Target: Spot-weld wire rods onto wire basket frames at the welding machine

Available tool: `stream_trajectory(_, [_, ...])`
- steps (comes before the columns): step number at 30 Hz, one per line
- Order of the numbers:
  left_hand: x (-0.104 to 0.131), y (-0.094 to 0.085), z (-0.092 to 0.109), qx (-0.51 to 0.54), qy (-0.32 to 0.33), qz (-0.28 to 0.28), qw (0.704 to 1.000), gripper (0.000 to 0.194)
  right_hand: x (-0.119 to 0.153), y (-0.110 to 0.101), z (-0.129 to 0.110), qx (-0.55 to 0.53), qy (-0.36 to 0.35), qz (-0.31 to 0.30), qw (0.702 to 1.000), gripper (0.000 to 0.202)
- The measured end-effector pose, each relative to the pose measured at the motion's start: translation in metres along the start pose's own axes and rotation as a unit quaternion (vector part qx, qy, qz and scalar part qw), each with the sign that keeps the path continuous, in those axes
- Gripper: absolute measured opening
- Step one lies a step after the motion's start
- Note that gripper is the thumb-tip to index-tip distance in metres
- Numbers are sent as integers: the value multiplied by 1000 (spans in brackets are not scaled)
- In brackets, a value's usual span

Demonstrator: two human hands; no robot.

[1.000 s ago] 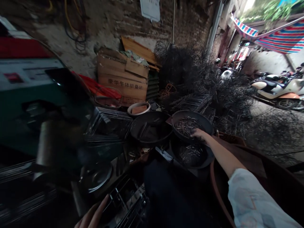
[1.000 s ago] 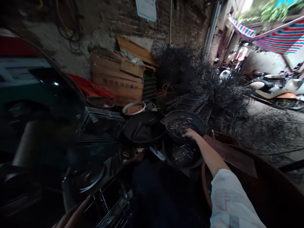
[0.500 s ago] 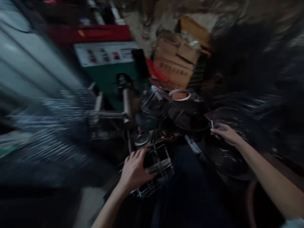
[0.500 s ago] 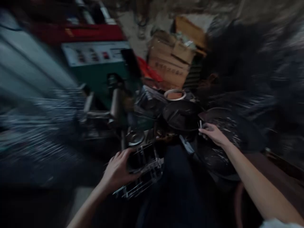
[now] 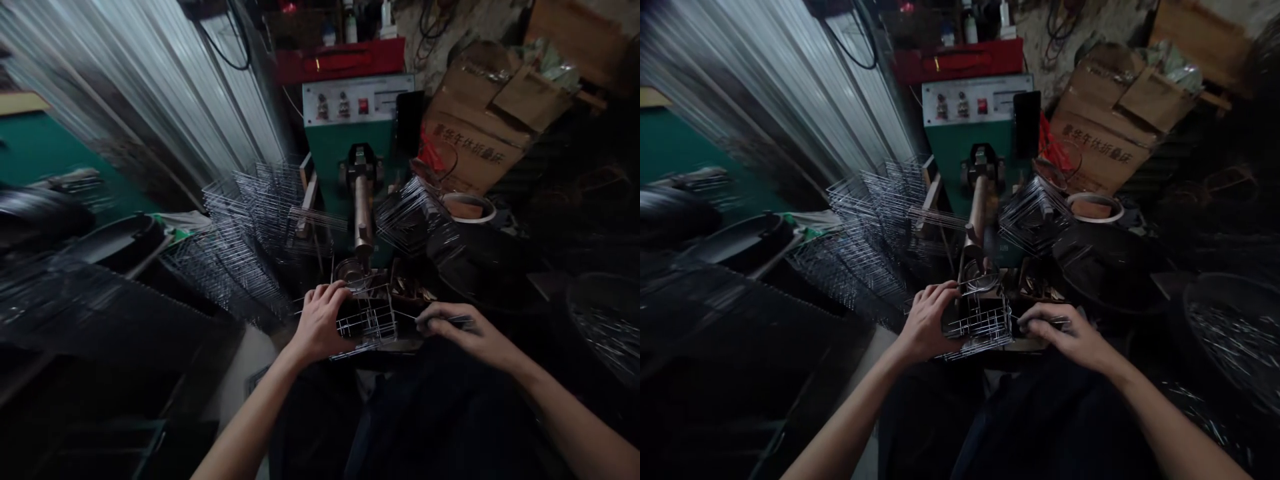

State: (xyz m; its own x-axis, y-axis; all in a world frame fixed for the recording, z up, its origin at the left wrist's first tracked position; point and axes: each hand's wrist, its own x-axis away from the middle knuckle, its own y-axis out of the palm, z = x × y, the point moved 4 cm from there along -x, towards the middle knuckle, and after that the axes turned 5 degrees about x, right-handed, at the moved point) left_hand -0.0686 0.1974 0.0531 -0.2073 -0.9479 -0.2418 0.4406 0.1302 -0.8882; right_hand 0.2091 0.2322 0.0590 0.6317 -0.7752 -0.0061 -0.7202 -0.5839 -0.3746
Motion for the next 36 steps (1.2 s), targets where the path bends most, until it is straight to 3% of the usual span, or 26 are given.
stream_trajectory(4, [2,16,-15,-4,-17,-22,1000,72,-14,12,17,29,-2,27,999,32])
stream_trajectory(8, [5,24,-19,15,-18,-46,999,71,-10,10,34,4,31,66,997,36])
stream_trajectory(14, [1,26,-9,33,-10,-53,998,75,1,7,49,6,52,100,994,39])
stream_trajectory(21, [0,25,9,33,-7,-53,998,77,8,26,53,101,-27,98,990,27])
stream_trajectory(25, [-2,12,25,46,-7,-69,997,85,15,30,40,104,-73,114,985,21])
stream_trajectory(30, [-1,-33,55,110,-11,-117,987,89,43,22,1,3,-64,98,993,15])
stream_trajectory(32, [0,-41,62,163,-13,-146,976,89,54,20,-8,-25,-52,103,993,14])
stream_trajectory(34, [1,-29,59,214,-28,-188,958,89,59,22,-2,-64,-23,103,992,15])
stream_trajectory(36, [1,2,47,264,-68,-237,933,88,58,31,17,-112,14,102,988,20])
